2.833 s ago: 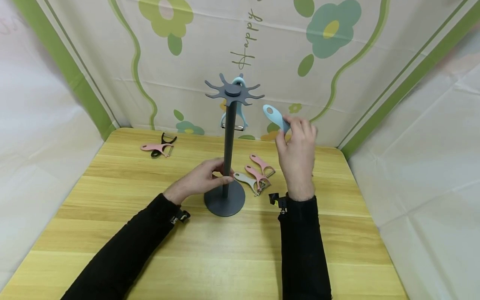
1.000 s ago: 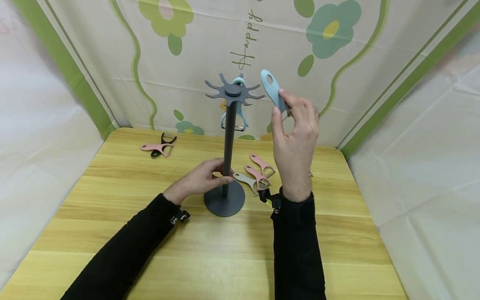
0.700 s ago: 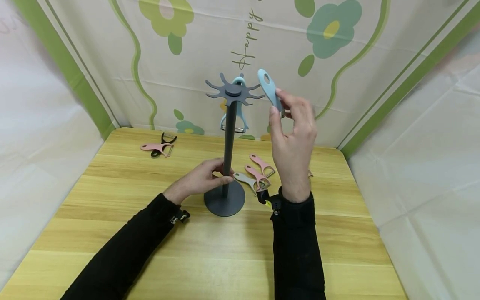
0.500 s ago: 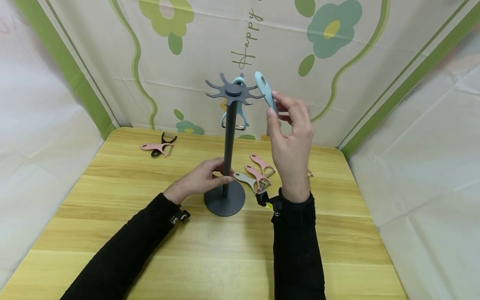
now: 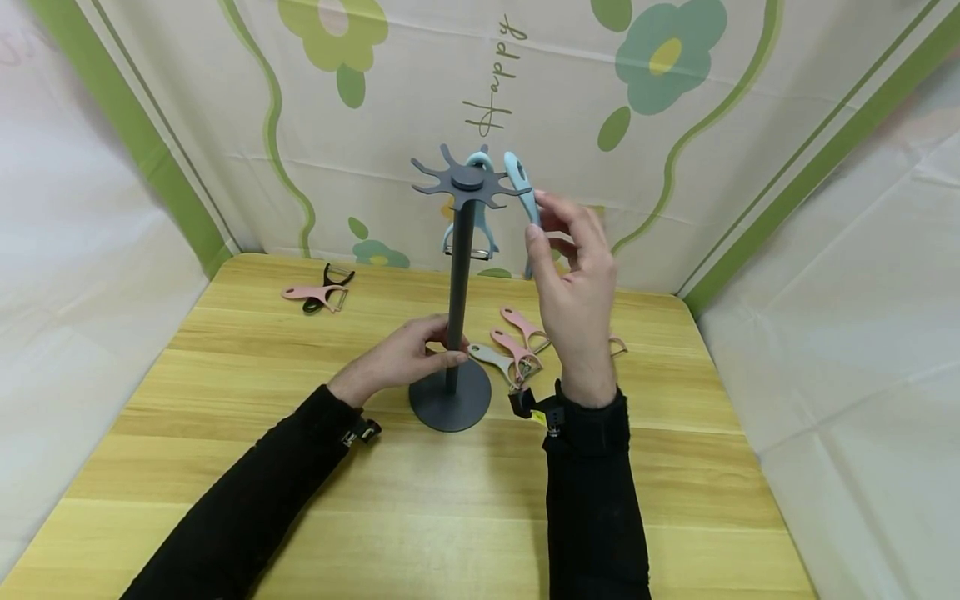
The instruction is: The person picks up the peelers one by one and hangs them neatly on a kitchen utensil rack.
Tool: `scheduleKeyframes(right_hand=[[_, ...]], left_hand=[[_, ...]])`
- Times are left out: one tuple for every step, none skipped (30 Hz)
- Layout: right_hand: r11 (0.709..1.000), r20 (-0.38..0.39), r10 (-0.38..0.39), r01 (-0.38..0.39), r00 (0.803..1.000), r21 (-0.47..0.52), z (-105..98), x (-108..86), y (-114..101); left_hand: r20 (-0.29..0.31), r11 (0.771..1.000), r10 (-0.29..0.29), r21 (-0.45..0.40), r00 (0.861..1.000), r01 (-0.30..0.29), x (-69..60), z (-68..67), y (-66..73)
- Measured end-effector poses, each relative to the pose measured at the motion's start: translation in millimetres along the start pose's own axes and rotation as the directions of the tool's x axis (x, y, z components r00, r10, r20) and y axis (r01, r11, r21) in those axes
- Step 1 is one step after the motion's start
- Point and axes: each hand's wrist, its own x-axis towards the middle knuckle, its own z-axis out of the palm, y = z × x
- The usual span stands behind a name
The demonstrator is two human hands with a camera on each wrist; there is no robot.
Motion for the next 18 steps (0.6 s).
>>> scheduleKeyframes(right_hand=[[1.0, 0.004, 0.0, 0.0, 1.0, 0.018, 0.5, -0.5, 0.3], [0.999, 0.006, -0.001, 0.0, 1.0, 0.038, 1.0, -1.0, 0.7], [0.998, 0.009, -0.001, 0.001, 1.0, 0.057, 1.5, -1.5, 1.2], [0.997, 0.013, -0.002, 0.001, 1.0, 0.074, 1.9, -2.0, 2.0], [0.996, 0.016, -0.004, 0.002, 1.0, 0.086, 2.2, -2.6, 2.6], [0.995, 0.019, -0.006, 0.004, 1.0, 0.1, 2.5, -3.1, 3.7], [0.994, 0.023, -0.008, 0.006, 1.0, 0.113, 2.7, -3.6, 4.7], [0.992, 0.027, -0.009, 0.006, 1.0, 0.126, 2.9, -4.2, 5.7], [0.991, 0.032, -0.011, 0.007, 0.999, 0.135, 3.1, -4.8, 6.7], [0.99, 0.036, -0.013, 0.008, 0.999, 0.143, 3.3, -5.3, 7.8], [0.988, 0.041, -0.016, 0.009, 0.999, 0.151, 3.6, -5.9, 8.5], [0.987, 0.045, -0.019, 0.011, 0.999, 0.162, 3.9, -6.4, 9.4], [0.985, 0.051, -0.021, 0.012, 0.998, 0.171, 4.3, -6.9, 9.7], [0.984, 0.056, -0.022, 0.012, 0.998, 0.18, 4.6, -7.5, 10.2], [0.982, 0.061, -0.022, 0.01, 0.998, 0.188, 5.1, -7.9, 10.3], [0.98, 0.065, -0.022, 0.009, 0.998, 0.198, 5.5, -8.5, 10.5], [0.978, 0.069, -0.022, 0.007, 0.997, 0.209, 6.0, -8.9, 10.8], [0.975, 0.073, -0.022, 0.005, 0.997, 0.223, 6.5, -9.4, 11.0]], left_hand=[[-0.001, 1.0, -0.001, 0.0, 1.0, 0.001, -0.1, 0.1, 0.2], [-0.002, 1.0, -0.002, 0.0, 1.0, 0.002, -0.4, 0.1, 0.5], [-0.003, 1.0, -0.003, -0.001, 1.0, 0.003, -0.5, 0.2, 0.6], [-0.003, 1.0, -0.005, -0.002, 1.0, 0.005, -0.5, 0.3, 0.6], [-0.003, 1.0, -0.004, -0.002, 1.0, 0.004, -0.5, 0.4, 0.6], [-0.002, 1.0, -0.005, -0.002, 1.0, 0.005, -0.5, 0.6, 0.3], [-0.002, 1.0, -0.005, -0.001, 1.0, 0.005, -0.6, 0.6, 0.4], [-0.002, 1.0, -0.004, 0.0, 1.0, 0.004, -0.6, 0.6, 0.3], [-0.001, 1.0, -0.004, 0.001, 1.0, 0.004, -0.6, 0.6, 0.2], [-0.001, 1.0, -0.004, 0.002, 1.0, 0.004, -0.7, 0.6, 0.4], [-0.001, 1.0, -0.005, 0.003, 1.0, 0.005, -0.8, 0.6, 0.7], [0.0, 1.0, -0.006, 0.003, 1.0, 0.006, -0.8, 0.6, 0.5], [0.001, 1.0, -0.006, 0.003, 1.0, 0.006, -0.8, 0.4, 0.8], [0.003, 1.0, -0.006, 0.001, 1.0, 0.006, -0.7, 0.2, 1.1], [0.003, 1.0, -0.007, 0.0, 1.0, 0.007, -0.6, 0.2, 1.2], [0.004, 1.0, -0.008, -0.001, 1.0, 0.008, -0.5, 0.1, 1.4], [0.004, 1.0, -0.008, 0.0, 1.0, 0.008, -0.3, 0.0, 1.3], [0.004, 1.0, -0.007, 0.0, 1.0, 0.007, 0.0, -0.1, 0.9]])
